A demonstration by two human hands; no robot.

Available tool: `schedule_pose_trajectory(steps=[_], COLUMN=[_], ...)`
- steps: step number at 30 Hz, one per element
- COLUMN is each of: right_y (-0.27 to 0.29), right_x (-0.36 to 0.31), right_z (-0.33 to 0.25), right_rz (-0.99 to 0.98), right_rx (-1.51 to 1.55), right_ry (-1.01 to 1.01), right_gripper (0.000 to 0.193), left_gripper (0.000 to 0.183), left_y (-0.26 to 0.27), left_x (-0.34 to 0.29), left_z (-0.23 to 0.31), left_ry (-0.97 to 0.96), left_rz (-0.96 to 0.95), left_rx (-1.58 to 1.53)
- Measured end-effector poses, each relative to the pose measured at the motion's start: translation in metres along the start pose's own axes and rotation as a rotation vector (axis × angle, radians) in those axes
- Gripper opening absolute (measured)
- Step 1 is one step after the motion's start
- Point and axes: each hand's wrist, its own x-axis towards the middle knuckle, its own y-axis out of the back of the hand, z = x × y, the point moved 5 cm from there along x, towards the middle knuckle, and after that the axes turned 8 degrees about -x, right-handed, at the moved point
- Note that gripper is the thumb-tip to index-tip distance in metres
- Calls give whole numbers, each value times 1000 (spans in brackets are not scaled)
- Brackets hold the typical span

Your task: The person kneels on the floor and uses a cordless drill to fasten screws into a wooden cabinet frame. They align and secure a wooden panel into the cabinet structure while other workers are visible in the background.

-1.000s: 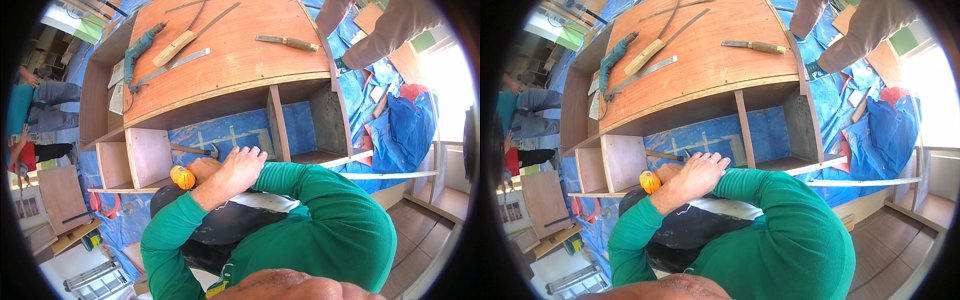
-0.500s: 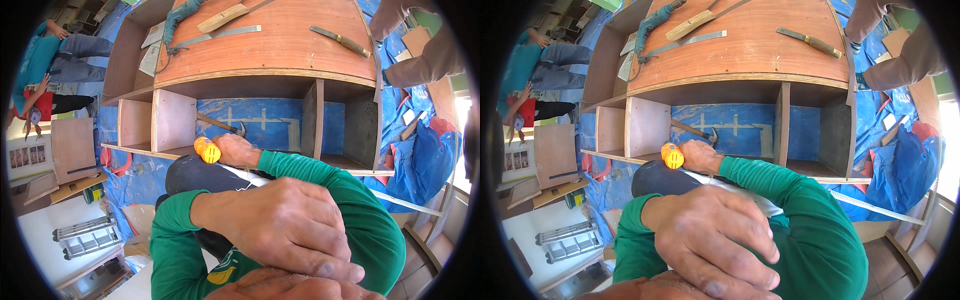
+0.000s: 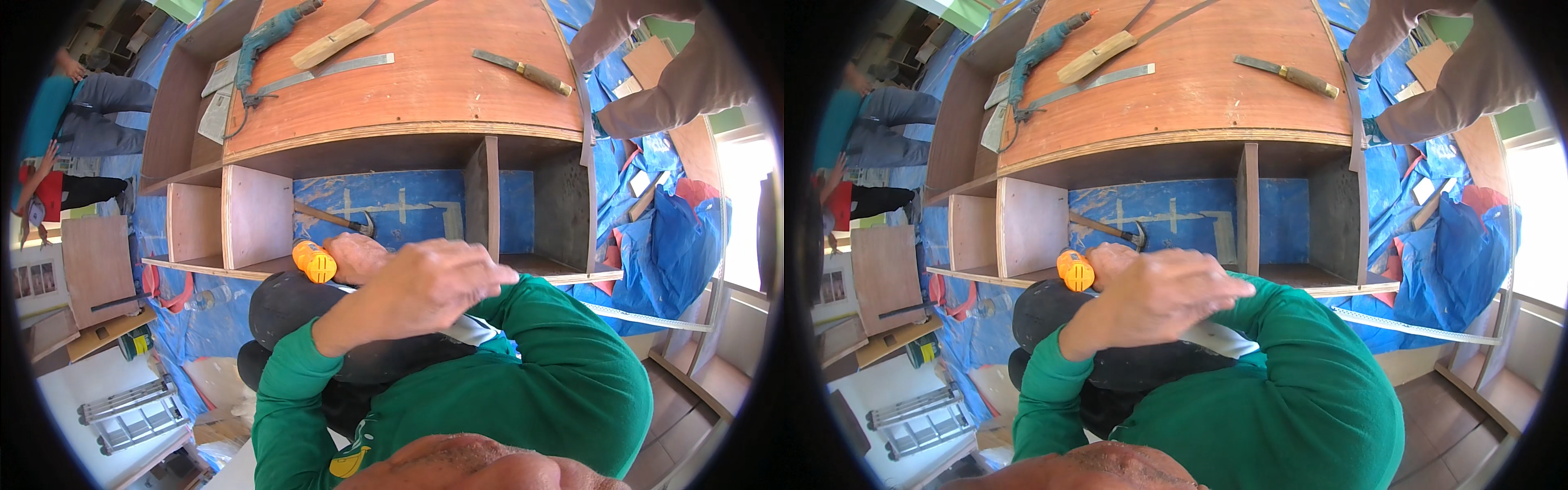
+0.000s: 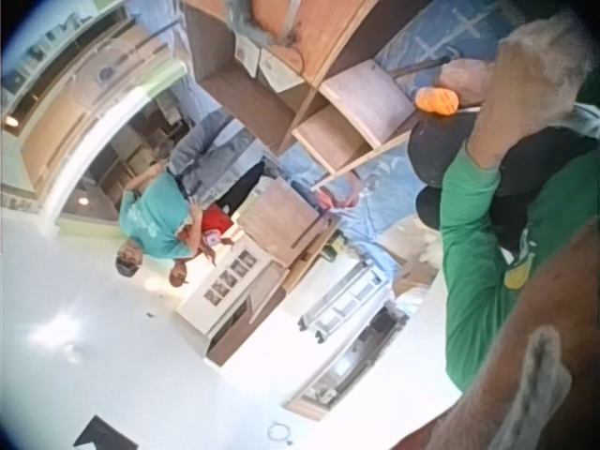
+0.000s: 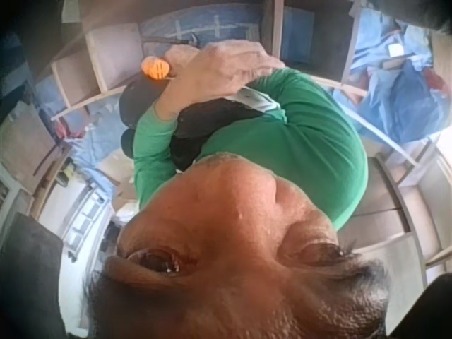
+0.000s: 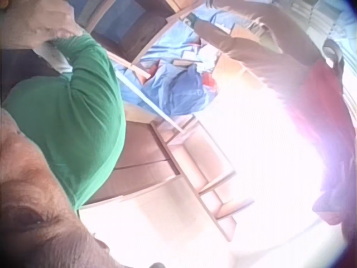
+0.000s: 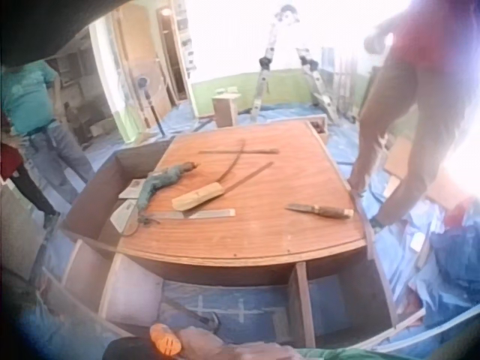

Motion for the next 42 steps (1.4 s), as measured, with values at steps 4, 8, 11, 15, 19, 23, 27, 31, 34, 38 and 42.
schedule_pose_trajectory(steps=[4,8,11,15,19,23,27,31,34,38,42], right_y=[-3,-15,2,-7,-22,-41,-73,-93,-101,-102,-103], right_x=[6,13,6,31,75,127,174,205,215,223,229], right_z=[3,6,-5,41,83,92,110,131,144,144,141], right_rz=[25,115,94,301,177,149,164,229,244,215,190], right_rx=[8,-24,54,559,771,984,1111,1171,1217,1239,1233], right_ry=[-13,33,-15,281,-68,-149,-206,-213,-269,-269,-258], right_gripper=[36,39,39,33,28,22,22,22,22,22,19], left_gripper=[31,34,39,25,62,101,105,86,74,77,79], left_y=[-46,-67,-26,99,234,303,317,326,319,319,321], left_x=[-18,-31,-35,-84,-225,-340,-341,-311,-297,-299,-301], left_z=[-22,-33,-9,13,-36,-146,-242,-265,-259,-258,-258], left_ry=[58,104,88,107,749,1152,1301,1394,1380,1350,1347], left_rz=[-198,-333,-232,184,796,746,557,668,722,744,746], left_rx=[228,326,212,155,404,819,584,653,755,768,762])
